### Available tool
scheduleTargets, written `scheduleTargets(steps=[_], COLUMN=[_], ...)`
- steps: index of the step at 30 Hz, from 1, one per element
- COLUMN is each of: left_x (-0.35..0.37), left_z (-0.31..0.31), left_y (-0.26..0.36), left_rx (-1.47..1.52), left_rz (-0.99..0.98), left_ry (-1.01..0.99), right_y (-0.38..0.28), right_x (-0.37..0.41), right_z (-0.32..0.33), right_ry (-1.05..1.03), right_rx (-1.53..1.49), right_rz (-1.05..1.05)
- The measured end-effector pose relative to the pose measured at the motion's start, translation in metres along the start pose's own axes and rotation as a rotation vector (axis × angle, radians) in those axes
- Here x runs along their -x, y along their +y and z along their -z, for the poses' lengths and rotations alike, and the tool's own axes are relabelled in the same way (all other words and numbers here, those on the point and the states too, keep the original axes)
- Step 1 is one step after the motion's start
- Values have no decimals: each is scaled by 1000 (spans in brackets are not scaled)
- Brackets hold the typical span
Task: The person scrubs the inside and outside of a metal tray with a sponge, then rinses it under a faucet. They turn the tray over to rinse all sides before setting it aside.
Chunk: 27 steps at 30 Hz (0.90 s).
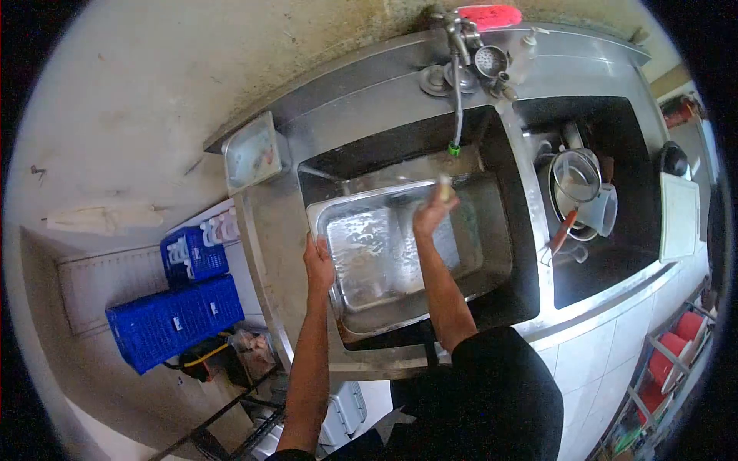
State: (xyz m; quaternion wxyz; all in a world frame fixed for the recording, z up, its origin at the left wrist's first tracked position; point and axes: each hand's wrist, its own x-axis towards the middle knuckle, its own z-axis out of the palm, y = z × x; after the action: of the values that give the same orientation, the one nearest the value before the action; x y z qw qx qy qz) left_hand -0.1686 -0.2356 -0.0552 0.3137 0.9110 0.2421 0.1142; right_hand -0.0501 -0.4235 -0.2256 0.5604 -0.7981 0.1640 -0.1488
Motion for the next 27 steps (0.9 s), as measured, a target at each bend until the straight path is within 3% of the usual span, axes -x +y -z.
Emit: scheduleTargets(steps=[1,2,4,6,8,9,11,12,15,17,20,23,26,27], left_x=[1,2,-4,-3,-4,-3,-2,-2,-1,-4,-4,-3,-3,-3], left_z=[-1,3,13,6,-1,-7,-4,-5,-7,-6,-9,1,1,0], left_y=[-1,6,25,18,-4,-23,-9,-9,-16,-14,-25,13,9,8], left_rx=[-30,18,118,97,49,18,62,67,109,183,0,115,138,142], left_rz=[17,74,180,92,49,53,138,136,146,166,241,245,172,171], left_ry=[12,-56,-186,-86,-33,-30,-81,-65,-44,-67,-98,-42,-31,-45], right_y=[7,42,49,28,9,3,-15,-40,-63,-84,-120,-114,-148,-143], right_x=[-3,7,11,49,106,138,168,169,173,170,186,223,245,247], right_z=[-3,-17,-34,-69,-91,-104,-92,-73,-76,-63,-24,14,80,83], right_ry=[116,170,160,8,51,-78,-346,-490,-665,-894,-879,-917,-1088,-1160], right_rx=[-33,125,294,330,548,135,-59,154,-339,-619,-829,-479,-17,56], right_rz=[-100,68,108,-174,195,112,258,493,398,-172,-435,-305,-236,-91])
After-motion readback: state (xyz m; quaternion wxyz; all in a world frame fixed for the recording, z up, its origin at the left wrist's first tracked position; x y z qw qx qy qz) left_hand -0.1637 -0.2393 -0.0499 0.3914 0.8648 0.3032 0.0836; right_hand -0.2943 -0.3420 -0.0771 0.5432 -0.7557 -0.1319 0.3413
